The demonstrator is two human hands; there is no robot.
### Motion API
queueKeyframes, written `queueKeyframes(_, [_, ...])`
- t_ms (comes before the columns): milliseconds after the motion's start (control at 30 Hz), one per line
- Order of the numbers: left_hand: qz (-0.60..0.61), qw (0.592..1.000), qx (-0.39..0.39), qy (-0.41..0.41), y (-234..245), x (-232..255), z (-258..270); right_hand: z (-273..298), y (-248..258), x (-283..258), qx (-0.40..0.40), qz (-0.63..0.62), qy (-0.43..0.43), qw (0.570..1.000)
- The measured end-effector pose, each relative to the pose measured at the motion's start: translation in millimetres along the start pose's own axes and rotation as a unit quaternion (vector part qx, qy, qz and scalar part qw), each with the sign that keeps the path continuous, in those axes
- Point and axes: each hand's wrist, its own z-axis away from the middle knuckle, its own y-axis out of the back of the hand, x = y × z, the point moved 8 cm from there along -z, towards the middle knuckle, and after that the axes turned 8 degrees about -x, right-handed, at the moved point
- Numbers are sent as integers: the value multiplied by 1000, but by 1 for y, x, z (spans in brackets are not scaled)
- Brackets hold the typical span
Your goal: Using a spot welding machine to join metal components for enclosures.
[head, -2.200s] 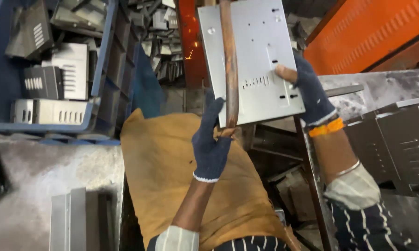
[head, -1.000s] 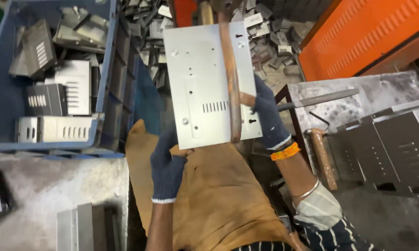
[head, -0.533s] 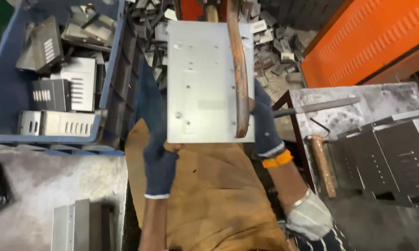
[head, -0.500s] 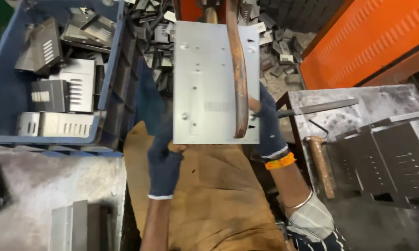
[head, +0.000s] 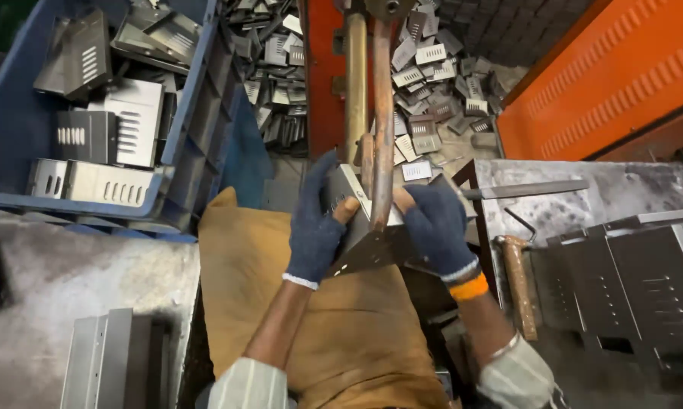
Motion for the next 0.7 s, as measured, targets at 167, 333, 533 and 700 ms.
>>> queueKeyframes(167, [129, 985, -97, -68, -18, -17, 1, -17, 40, -44, 27, 77, -44, 996])
queueKeyframes(333, [137, 978, -141, -67, -23, -9, 3, -13, 55, -71, 50, 187, 74, 978])
queueKeyframes(533, [207, 962, -178, -17, -25, -3, 1, -10, 54, -78, 49, 185, 112, 975])
queueKeyframes(700, [255, 949, -186, -27, -29, -1, 4, -6, 57, -86, 54, 185, 135, 972])
